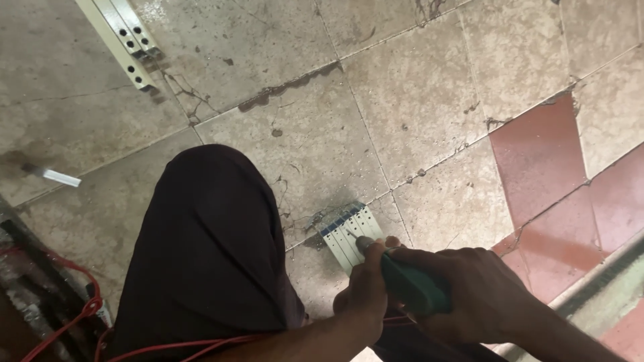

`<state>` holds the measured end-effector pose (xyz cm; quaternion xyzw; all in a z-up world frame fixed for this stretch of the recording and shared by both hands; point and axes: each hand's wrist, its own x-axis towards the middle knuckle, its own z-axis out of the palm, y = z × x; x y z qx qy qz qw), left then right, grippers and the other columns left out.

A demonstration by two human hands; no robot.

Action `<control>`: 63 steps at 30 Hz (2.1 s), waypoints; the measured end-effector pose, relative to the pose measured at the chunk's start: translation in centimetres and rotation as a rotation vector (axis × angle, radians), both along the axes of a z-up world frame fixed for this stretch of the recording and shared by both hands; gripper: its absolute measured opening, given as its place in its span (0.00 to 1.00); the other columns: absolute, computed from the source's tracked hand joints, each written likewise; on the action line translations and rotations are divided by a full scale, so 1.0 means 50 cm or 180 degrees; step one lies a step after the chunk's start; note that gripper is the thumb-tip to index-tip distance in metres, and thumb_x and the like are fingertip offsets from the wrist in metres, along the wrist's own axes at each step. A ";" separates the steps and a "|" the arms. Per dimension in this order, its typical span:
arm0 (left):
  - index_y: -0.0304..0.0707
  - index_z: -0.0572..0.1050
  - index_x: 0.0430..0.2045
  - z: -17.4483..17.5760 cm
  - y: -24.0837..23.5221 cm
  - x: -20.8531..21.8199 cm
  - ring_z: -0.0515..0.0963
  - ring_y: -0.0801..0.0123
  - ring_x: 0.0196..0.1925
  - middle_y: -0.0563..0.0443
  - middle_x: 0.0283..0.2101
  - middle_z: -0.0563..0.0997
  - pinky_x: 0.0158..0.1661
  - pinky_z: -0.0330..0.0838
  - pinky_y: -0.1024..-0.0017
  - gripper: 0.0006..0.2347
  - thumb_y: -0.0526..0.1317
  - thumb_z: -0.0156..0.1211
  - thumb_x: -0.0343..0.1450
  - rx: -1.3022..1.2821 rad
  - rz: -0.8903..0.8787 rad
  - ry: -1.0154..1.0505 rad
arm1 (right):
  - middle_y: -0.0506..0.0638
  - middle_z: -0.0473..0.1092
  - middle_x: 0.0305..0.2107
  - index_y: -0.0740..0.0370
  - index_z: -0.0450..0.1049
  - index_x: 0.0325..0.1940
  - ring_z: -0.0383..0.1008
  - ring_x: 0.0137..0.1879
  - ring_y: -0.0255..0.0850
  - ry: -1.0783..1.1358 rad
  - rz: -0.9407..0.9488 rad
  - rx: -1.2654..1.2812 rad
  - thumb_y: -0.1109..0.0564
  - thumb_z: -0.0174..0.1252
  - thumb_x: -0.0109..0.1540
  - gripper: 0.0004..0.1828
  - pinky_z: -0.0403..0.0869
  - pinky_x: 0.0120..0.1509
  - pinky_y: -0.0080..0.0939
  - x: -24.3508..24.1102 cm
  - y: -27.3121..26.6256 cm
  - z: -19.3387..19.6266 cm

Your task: Drilling holes into multiple thin metal strips using a handheld power drill.

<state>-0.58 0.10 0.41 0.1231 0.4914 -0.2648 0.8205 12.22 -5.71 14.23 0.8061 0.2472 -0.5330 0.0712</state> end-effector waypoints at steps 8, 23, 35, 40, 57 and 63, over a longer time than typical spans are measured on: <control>0.47 0.78 0.53 0.003 0.014 0.007 0.77 0.67 0.30 0.47 0.39 0.82 0.30 0.74 0.73 0.27 0.62 0.42 0.72 -0.0034 -0.0153 -0.0019 | 0.50 0.83 0.32 0.34 0.74 0.67 0.85 0.37 0.47 0.0052 -0.0197 0.0167 0.39 0.67 0.35 0.51 0.80 0.47 0.48 0.012 0.016 -0.005; 0.43 0.78 0.50 -0.009 0.011 0.016 0.79 0.67 0.26 0.47 0.34 0.82 0.27 0.74 0.72 0.25 0.59 0.42 0.72 0.0027 -0.0034 -0.0007 | 0.48 0.83 0.32 0.31 0.72 0.67 0.86 0.37 0.44 0.0047 -0.0319 -0.0419 0.37 0.71 0.38 0.50 0.81 0.50 0.45 0.012 0.058 0.006; 0.39 0.78 0.48 -0.020 -0.001 0.010 0.75 0.69 0.19 0.48 0.26 0.79 0.21 0.68 0.73 0.24 0.59 0.44 0.73 0.0182 0.0022 -0.0187 | 0.50 0.82 0.29 0.30 0.73 0.67 0.85 0.35 0.46 -0.0066 -0.0430 -0.0309 0.41 0.68 0.37 0.50 0.81 0.46 0.46 0.002 0.033 0.000; 0.42 0.79 0.50 -0.003 0.016 0.013 0.78 0.68 0.23 0.48 0.31 0.81 0.24 0.73 0.73 0.25 0.59 0.42 0.73 0.0196 -0.0196 -0.0146 | 0.50 0.82 0.31 0.31 0.72 0.68 0.85 0.36 0.47 -0.0055 -0.0363 -0.0192 0.41 0.68 0.36 0.52 0.80 0.48 0.47 0.002 0.026 -0.001; 0.39 0.80 0.51 -0.037 -0.012 -0.015 0.75 0.70 0.24 0.48 0.31 0.79 0.26 0.70 0.75 0.26 0.59 0.44 0.73 0.0114 0.0054 -0.0435 | 0.48 0.83 0.31 0.37 0.73 0.67 0.86 0.36 0.45 0.0038 -0.0499 0.0202 0.43 0.67 0.38 0.49 0.80 0.49 0.46 -0.010 0.010 -0.001; 0.27 0.78 0.46 -0.075 -0.041 -0.020 0.77 0.68 0.24 0.46 0.29 0.79 0.24 0.70 0.72 0.28 0.59 0.45 0.74 0.0108 -0.0059 0.0014 | 0.50 0.82 0.36 0.33 0.72 0.67 0.86 0.37 0.47 -0.0204 -0.0624 0.0069 0.43 0.72 0.38 0.50 0.81 0.49 0.46 -0.029 -0.012 -0.018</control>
